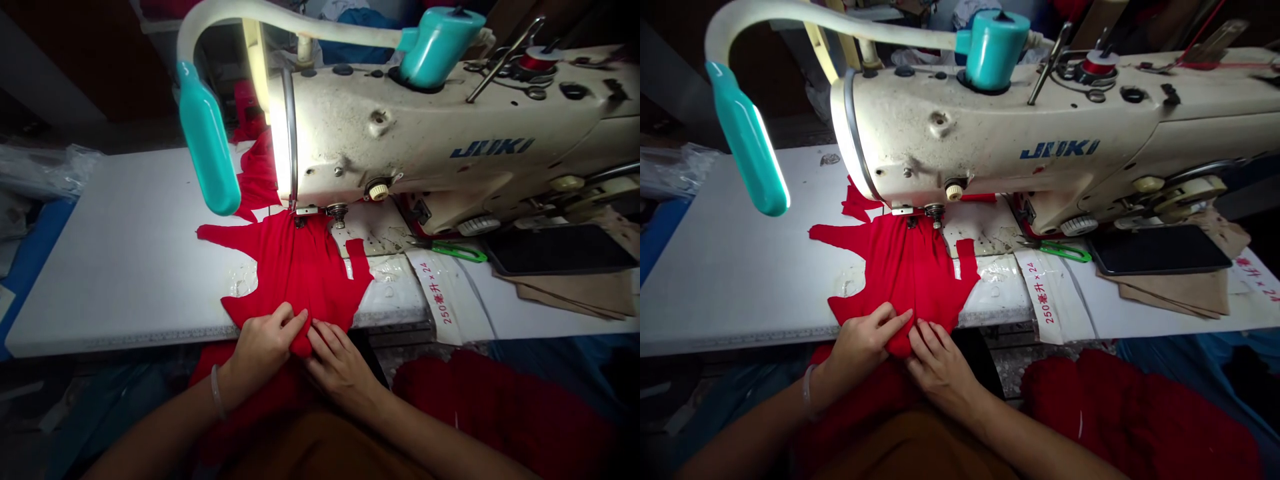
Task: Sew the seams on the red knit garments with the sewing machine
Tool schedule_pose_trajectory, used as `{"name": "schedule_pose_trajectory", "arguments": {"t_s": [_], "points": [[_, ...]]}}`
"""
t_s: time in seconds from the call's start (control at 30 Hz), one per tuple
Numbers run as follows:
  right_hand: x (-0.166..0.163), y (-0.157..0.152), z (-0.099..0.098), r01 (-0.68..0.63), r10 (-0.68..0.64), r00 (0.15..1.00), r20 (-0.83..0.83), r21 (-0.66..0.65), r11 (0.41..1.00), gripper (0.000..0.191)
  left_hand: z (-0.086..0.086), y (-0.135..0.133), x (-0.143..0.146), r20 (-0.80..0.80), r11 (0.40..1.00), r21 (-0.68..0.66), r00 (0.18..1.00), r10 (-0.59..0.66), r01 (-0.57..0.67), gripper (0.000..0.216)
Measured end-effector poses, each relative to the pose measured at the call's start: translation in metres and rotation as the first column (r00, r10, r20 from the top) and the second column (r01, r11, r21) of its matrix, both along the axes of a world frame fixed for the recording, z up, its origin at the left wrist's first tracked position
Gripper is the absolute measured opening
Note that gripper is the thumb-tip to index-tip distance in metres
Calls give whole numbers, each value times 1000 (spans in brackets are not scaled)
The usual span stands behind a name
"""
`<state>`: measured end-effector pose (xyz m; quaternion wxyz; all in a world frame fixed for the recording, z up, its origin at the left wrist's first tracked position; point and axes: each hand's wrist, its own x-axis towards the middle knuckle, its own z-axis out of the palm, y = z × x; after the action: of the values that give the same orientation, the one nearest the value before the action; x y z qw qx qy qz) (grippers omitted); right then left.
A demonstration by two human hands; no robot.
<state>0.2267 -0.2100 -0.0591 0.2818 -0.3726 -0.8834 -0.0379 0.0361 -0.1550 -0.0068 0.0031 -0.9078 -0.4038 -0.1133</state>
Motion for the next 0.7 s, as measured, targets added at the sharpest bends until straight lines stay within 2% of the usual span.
{"name": "schedule_pose_trajectory", "arguments": {"t_s": [0.13,0.23,0.37,0.47,0.57,0.7], "points": [[8,14,23,-26,23,998,-63,-44,999,14,4,7,7,-195,998,-48,980,32,-42,33],[19,56,45,-41,29,996,-88,-134,990,20,11,20,13,-318,991,-121,948,12,-54,36],[23,135,57,-3,23,993,113,-170,986,38,17,40,18,-331,984,-162,943,23,-81,39],[17,176,54,47,25,955,295,-233,971,37,19,51,19,-316,983,-156,947,48,-101,40],[21,189,51,72,7,924,382,-193,979,41,19,62,19,-305,979,-161,950,72,-126,41],[59,191,56,24,43,876,480,-131,991,50,18,79,16,-303,979,-158,950,75,-127,40]]}}
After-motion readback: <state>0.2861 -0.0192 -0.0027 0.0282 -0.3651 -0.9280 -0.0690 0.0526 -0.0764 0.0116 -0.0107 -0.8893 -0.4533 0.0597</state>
